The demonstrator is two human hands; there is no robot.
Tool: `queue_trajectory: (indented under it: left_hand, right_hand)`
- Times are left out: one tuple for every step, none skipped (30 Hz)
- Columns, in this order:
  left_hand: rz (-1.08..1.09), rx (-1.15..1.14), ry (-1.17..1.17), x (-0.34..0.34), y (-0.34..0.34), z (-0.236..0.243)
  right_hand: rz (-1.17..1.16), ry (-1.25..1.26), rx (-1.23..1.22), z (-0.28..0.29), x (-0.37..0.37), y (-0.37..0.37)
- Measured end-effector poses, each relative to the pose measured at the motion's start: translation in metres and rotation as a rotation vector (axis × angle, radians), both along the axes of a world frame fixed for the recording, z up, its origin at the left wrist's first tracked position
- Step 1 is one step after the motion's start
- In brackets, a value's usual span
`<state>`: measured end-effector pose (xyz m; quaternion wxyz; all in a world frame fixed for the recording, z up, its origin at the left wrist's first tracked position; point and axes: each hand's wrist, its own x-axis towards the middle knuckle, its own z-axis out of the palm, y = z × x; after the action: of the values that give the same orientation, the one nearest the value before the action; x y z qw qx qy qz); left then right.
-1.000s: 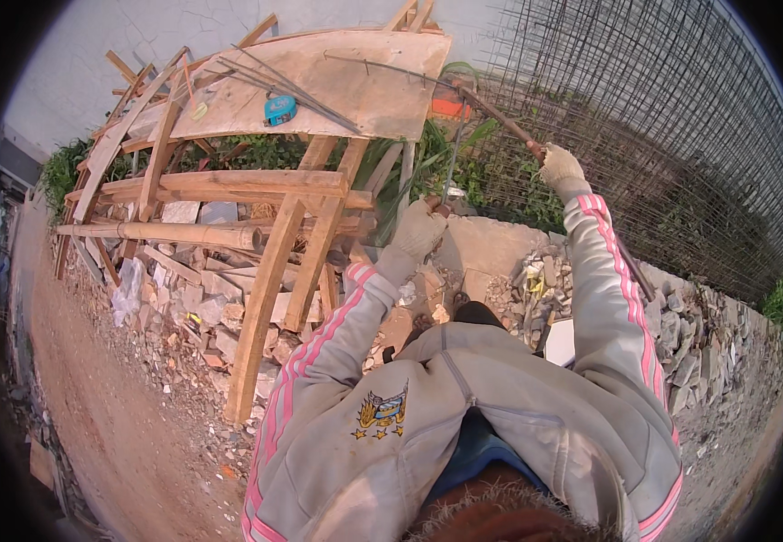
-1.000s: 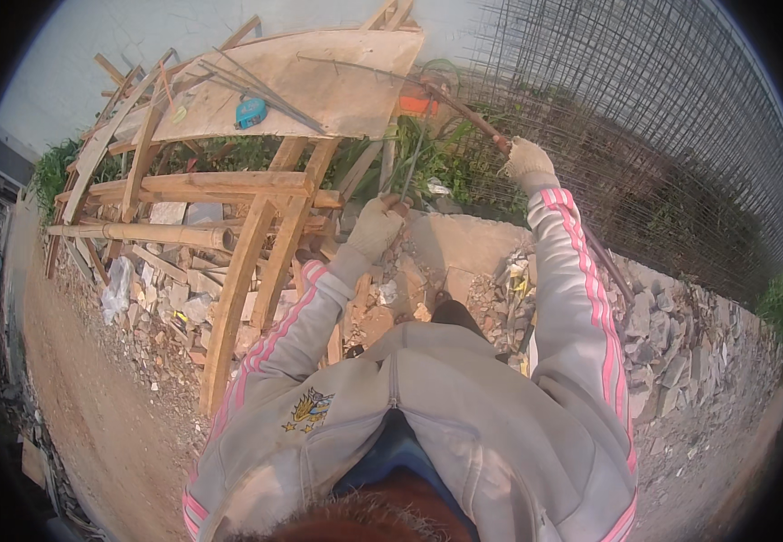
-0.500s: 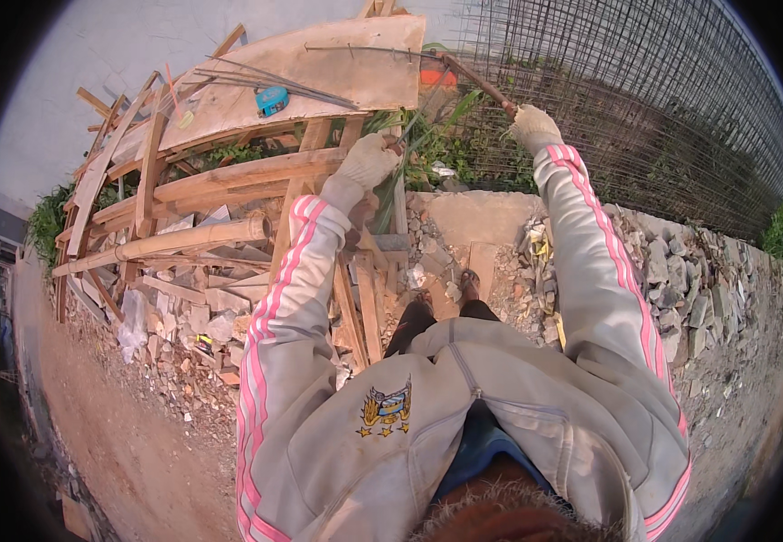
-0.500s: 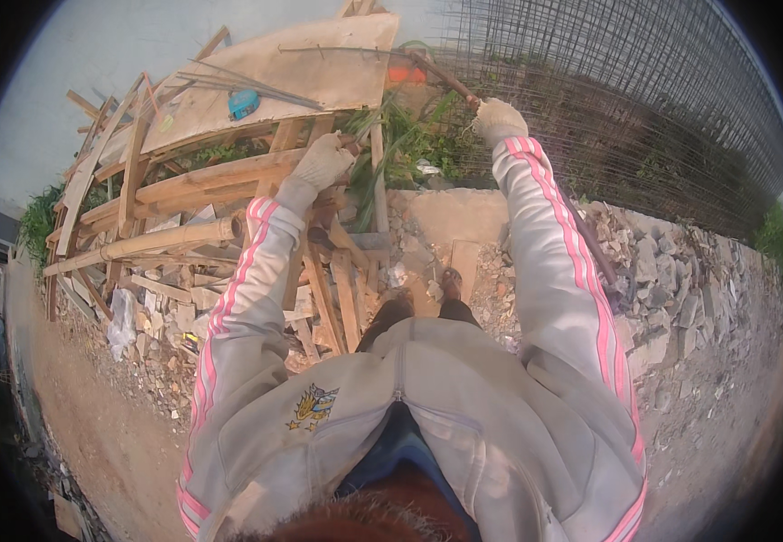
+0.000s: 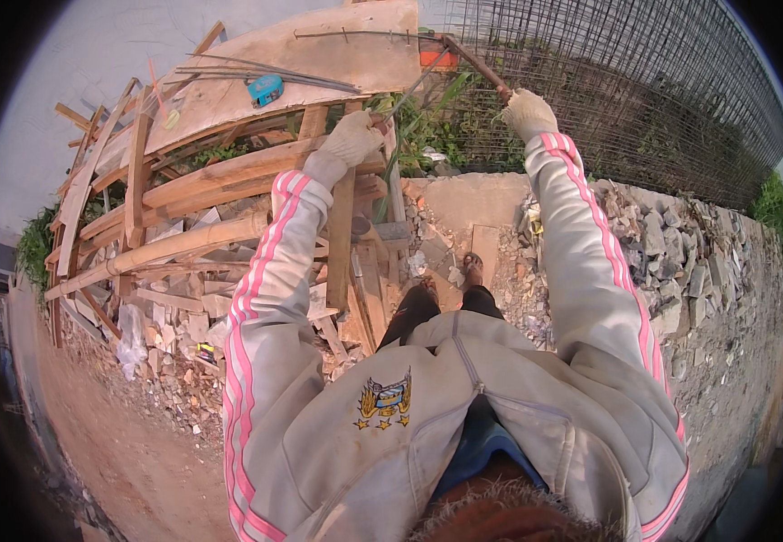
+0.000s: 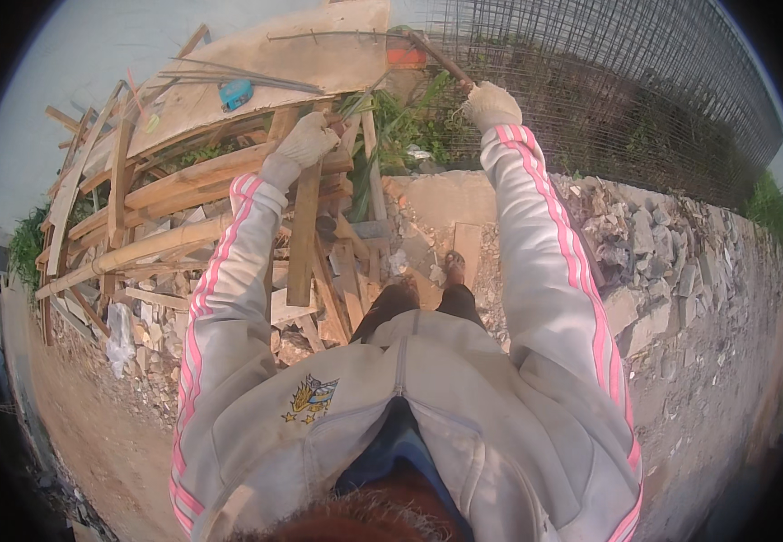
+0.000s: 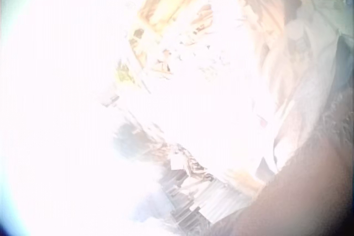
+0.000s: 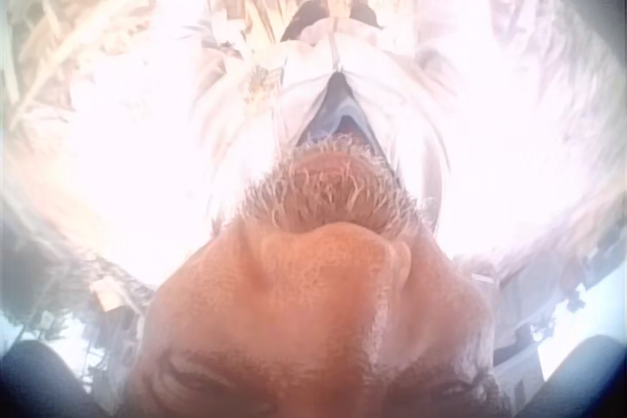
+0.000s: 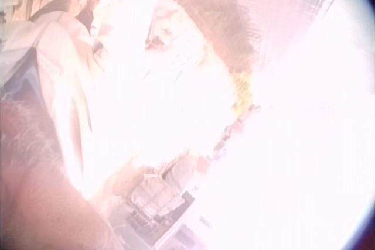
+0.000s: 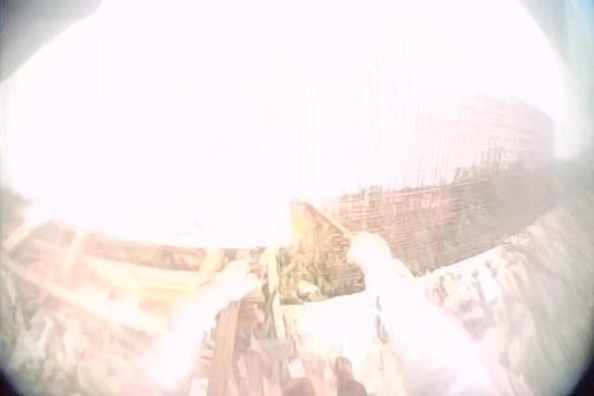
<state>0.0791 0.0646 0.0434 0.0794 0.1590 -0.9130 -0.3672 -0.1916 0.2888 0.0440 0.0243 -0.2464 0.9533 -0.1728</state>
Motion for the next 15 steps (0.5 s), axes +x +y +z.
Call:
queue_trajectory:
  left_hand:
    - [0.009,-0.002,0.004,-0.002,-0.006,0.001]
    - [-0.053,0.061,0.152,-0.001,-0.003,-0.005]
    - [-0.029,-0.011,0.151,-0.004,-0.004,-0.008]
    - [-0.007,-0.055,0.145,-0.007,-0.001,-0.014]
    - [0.023,-0.092,0.135,-0.008,0.003,-0.021]
    - [0.019,-0.050,0.195,-0.010,0.009,-0.028]
    - [0.027,0.003,0.170,-0.012,0.015,-0.033]
    - [0.026,0.165,0.100,-0.014,0.017,-0.035]
    - [0.034,0.344,-0.060,-0.017,0.022,-0.036]
    - [0.072,0.472,-0.032,-0.022,0.028,-0.036]
    - [0.110,0.600,-0.001,-0.029,0.034,-0.034]
    - [0.148,0.725,0.031,-0.032,0.039,-0.031]
    - [0.146,0.487,0.103,-0.034,0.042,-0.027]
    - [0.142,0.247,0.164,-0.036,0.046,-0.024]
    - [0.141,0.024,0.140,-0.037,0.048,-0.021]
  right_hand:
    - [-0.024,0.004,0.045,0.001,-0.001,-0.001]
    - [-0.013,0.012,0.071,-0.001,-0.001,-0.001]
    - [-0.004,0.052,0.073,0.000,-0.005,-0.001]
    - [0.068,0.128,0.117,-0.001,-0.008,0.000]
    - [0.058,0.107,0.060,-0.003,-0.012,0.004]
    - [0.113,0.117,0.154,-0.004,-0.018,0.005]
    - [0.132,0.084,0.158,-0.006,-0.023,0.008]
    - [0.070,-0.001,0.020,-0.009,-0.028,0.011]
    - [0.100,-0.033,-0.034,-0.011,-0.032,0.017]
    - [0.101,-0.010,-0.024,-0.013,-0.038,0.019]
    - [0.137,0.012,-0.091,-0.016,-0.044,0.023]
    - [0.144,0.020,-0.120,-0.020,-0.049,0.026]
    - [0.142,0.050,-0.133,-0.025,-0.054,0.029]
    - [0.140,-0.047,-0.270,-0.032,-0.057,0.031]
    - [0.131,-0.122,-0.386,-0.040,-0.060,0.033]
